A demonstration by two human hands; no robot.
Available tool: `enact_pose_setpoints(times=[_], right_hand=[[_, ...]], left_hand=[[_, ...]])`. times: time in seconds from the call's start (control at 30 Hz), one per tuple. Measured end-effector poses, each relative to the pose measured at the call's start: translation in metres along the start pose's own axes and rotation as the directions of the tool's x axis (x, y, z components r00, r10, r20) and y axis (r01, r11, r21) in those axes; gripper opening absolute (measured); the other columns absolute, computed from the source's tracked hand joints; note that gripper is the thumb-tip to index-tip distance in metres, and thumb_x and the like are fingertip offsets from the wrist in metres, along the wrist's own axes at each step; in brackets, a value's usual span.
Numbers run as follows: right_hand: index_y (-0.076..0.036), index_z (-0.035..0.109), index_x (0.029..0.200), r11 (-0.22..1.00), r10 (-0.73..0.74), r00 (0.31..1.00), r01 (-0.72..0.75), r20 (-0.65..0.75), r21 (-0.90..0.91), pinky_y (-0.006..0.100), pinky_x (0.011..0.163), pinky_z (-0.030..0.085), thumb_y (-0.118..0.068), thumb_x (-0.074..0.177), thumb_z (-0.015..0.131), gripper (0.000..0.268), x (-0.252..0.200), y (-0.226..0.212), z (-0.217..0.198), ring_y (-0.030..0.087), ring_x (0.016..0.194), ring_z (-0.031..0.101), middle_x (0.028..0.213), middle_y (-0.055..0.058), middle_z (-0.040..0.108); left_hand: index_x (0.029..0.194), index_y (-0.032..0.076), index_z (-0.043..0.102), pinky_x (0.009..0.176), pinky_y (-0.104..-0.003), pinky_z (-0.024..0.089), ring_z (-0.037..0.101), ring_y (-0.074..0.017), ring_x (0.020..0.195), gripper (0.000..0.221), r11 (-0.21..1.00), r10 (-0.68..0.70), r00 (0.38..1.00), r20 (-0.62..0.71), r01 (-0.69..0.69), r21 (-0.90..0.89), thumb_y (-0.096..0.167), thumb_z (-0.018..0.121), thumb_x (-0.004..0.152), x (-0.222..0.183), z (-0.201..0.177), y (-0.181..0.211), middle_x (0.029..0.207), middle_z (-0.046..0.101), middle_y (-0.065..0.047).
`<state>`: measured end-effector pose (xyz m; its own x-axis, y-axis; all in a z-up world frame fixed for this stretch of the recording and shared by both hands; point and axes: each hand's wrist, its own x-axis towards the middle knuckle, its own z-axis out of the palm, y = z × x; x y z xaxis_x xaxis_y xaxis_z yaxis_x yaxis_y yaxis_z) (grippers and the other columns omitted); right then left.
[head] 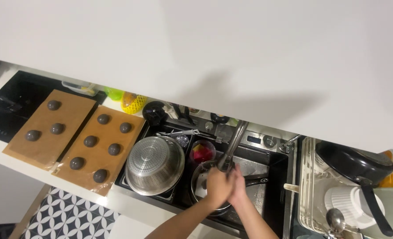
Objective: The recorder rolls dough balls, weighs them, cleans the kitchen counter and sink, and wipes down equipment.
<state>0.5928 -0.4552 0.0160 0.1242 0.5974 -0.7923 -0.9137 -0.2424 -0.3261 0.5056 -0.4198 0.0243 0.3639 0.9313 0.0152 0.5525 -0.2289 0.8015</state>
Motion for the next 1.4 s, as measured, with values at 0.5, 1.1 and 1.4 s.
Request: enact_pose_setpoints(times=[0.5,1.1,1.4], right_hand=[[-0.005,0.066,0.124,0.972,-0.052,0.993,0.074,0.105,-0.223,0.044,0.09,0.056,-0.048,0.093,0.059,0.053,0.066,0.02,-0.013,0.027,0.108,0.068,0.118,0.011,0.073],[0.0,0.063,0.122,0.934,-0.024,0.912,-0.125,0.409,0.334,0.053,0.108,0.043,-0.058,0.098,0.049,0.064,0.04,0.011,-0.038,0.037,0.117,0.06,0.118,0.022,0.068],[-0.007,0.06,0.109,0.972,-0.212,0.832,0.124,0.513,0.2,0.05,0.09,0.057,-0.061,0.103,0.042,0.057,0.086,0.024,-0.075,0.032,0.1,0.07,0.108,0.015,0.071]], left_hand=[[0.094,0.002,0.075,0.085,-0.046,0.057,0.076,-0.0391,0.092,0.042,0.975,-0.179,0.958,0.224,0.203,-0.087,0.042,0.062,0.089,0.062,-0.022,-0.028,0.094,0.076,-0.026],[0.081,0.007,0.072,0.078,-0.046,0.053,0.071,-0.0322,0.074,0.03,0.82,0.533,0.803,0.266,-0.568,0.071,0.036,0.078,0.086,0.003,-0.026,0.025,0.082,0.072,-0.014],[0.083,0.006,0.069,0.101,-0.059,0.052,0.071,-0.031,0.069,0.038,0.706,0.654,0.724,0.22,-0.689,0.165,0.041,0.067,0.098,0.004,-0.01,0.027,0.076,0.07,-0.016]])
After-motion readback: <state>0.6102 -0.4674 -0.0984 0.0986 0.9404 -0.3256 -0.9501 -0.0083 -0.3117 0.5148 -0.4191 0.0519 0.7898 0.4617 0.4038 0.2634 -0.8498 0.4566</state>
